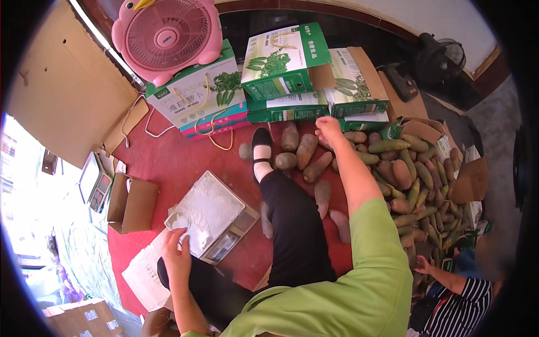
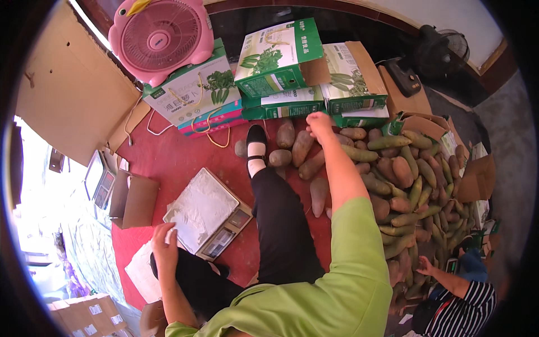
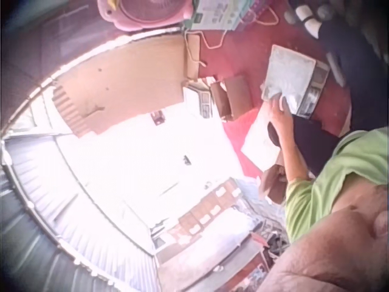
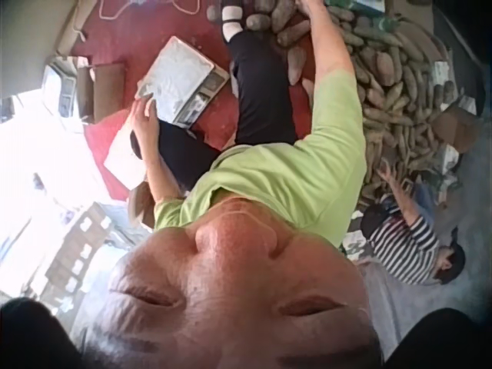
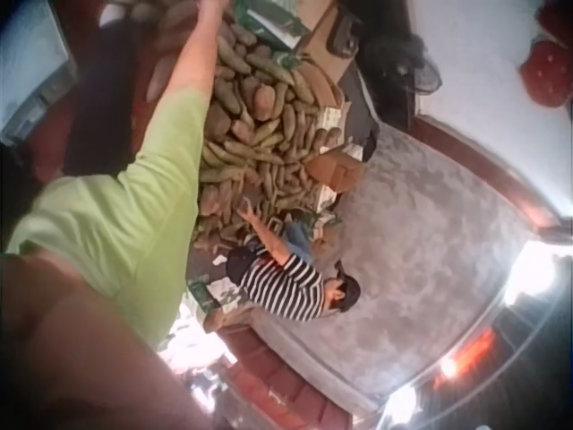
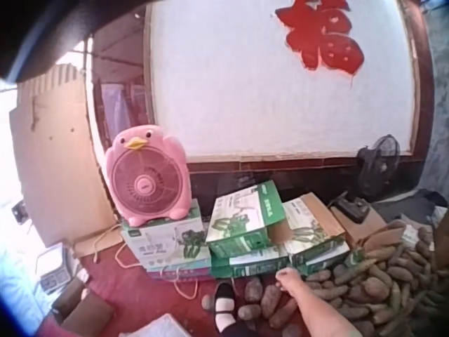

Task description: Sort produce from a pile on the floor into cardboard boxes and weigh them on a digital scale.

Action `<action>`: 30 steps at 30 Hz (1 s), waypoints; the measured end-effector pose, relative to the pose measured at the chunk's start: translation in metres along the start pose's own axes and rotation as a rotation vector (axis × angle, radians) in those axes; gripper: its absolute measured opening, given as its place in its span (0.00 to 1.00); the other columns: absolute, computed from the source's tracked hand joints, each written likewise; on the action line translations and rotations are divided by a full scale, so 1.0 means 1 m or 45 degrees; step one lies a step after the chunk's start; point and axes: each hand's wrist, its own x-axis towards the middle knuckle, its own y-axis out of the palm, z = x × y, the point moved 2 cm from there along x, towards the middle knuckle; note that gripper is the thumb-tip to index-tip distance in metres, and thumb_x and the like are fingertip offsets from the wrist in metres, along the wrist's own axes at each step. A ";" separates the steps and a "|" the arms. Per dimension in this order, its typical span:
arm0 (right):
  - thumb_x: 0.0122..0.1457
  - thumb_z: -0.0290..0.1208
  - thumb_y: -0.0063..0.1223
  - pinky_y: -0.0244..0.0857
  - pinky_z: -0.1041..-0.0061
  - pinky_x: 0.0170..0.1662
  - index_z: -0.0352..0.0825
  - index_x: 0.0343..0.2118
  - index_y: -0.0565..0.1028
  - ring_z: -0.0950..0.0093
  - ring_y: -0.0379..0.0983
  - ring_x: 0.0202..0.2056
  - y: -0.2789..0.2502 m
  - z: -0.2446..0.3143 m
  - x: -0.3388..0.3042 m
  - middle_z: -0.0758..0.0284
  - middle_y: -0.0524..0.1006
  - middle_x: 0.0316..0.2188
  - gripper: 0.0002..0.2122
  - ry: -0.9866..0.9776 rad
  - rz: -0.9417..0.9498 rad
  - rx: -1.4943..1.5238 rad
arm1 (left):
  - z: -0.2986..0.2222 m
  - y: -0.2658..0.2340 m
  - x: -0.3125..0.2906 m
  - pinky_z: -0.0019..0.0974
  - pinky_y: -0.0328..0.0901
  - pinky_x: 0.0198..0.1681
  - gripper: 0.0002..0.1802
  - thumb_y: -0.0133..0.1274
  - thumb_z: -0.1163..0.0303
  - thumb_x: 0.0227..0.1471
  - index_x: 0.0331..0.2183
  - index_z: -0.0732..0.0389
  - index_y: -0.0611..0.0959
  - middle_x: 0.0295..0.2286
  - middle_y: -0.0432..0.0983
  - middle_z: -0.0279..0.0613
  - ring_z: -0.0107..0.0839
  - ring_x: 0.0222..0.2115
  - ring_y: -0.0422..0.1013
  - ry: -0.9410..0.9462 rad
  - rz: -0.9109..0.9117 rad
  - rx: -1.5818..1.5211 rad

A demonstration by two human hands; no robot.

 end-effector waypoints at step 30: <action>0.55 0.36 0.56 0.59 0.85 0.16 0.37 0.37 0.72 0.78 0.72 0.20 0.057 0.154 0.036 0.70 0.74 0.29 0.11 -0.256 -0.212 0.449 | 0.033 0.025 0.002 0.42 0.64 0.42 0.09 0.55 0.70 0.46 0.34 0.58 0.81 0.33 0.76 0.41 0.41 0.37 0.71 0.003 0.408 0.483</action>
